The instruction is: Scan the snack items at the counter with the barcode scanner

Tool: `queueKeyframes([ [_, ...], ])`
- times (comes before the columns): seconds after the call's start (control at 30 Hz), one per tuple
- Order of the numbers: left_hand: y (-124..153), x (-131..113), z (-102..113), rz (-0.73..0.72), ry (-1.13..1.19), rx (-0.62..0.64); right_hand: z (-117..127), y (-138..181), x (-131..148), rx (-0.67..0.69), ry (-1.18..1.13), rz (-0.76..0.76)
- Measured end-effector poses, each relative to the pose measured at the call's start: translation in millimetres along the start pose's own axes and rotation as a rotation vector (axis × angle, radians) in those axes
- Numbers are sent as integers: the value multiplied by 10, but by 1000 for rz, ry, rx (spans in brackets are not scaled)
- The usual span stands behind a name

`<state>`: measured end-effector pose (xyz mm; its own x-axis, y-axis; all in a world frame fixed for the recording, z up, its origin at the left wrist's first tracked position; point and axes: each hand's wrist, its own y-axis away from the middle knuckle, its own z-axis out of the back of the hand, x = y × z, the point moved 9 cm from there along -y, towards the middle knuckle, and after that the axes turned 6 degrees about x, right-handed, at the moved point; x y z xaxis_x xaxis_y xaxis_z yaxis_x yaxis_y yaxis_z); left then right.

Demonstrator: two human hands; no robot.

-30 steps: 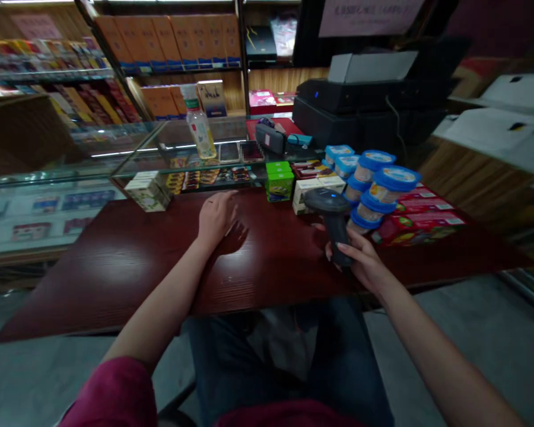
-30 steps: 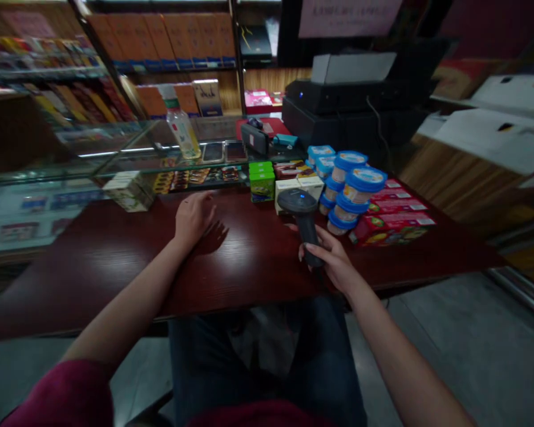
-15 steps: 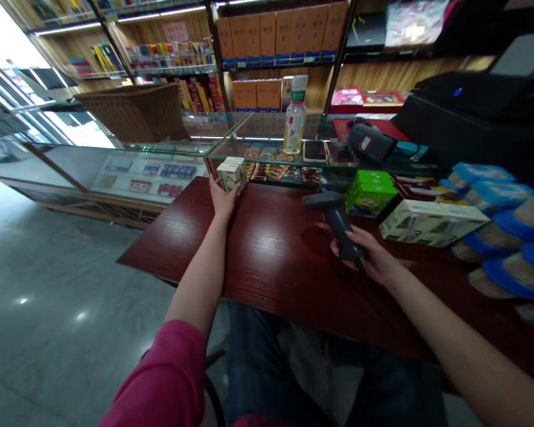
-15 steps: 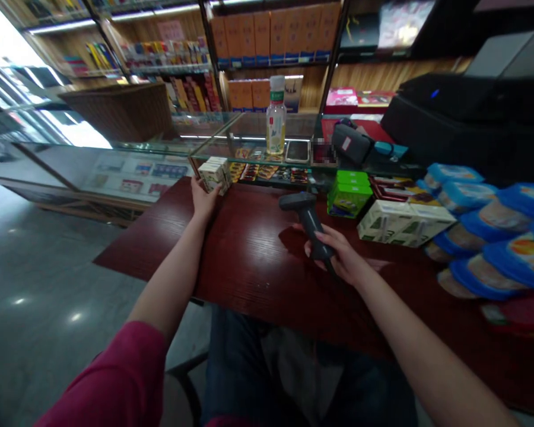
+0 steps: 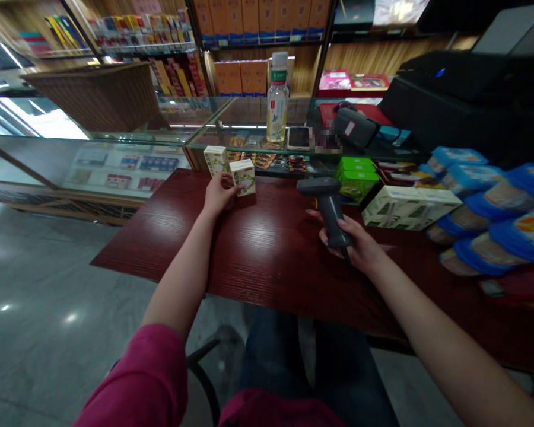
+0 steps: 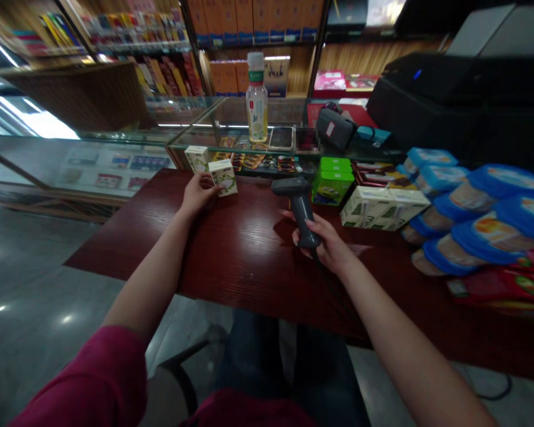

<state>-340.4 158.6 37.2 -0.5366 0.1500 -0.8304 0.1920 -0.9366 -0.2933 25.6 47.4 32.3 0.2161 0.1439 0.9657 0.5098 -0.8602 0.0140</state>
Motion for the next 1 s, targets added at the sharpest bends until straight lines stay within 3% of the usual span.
queueKeyframes([
  [0.17,253,-494,-531,-118,22,193,-5,32,20,-9,-26,12],
  [0.3,509,-864,-744,-230,-154,312,55,64,65,-58,-61,22],
  [0.37,568,-948,-793,-286,-164,369,110,80,106,-97,-34,47],
  [0.53,546,-970,-880,-381,-30,339,243,184,156,-127,64,60],
  [0.7,501,-883,-1119,-259,92,357,262,365,102,-7,29,-18],
  [0.87,431,-735,-1069,-21,122,157,71,397,29,179,-25,-96],
  [1.0,458,-731,-1076,56,157,133,-40,374,0,250,-31,-98],
])
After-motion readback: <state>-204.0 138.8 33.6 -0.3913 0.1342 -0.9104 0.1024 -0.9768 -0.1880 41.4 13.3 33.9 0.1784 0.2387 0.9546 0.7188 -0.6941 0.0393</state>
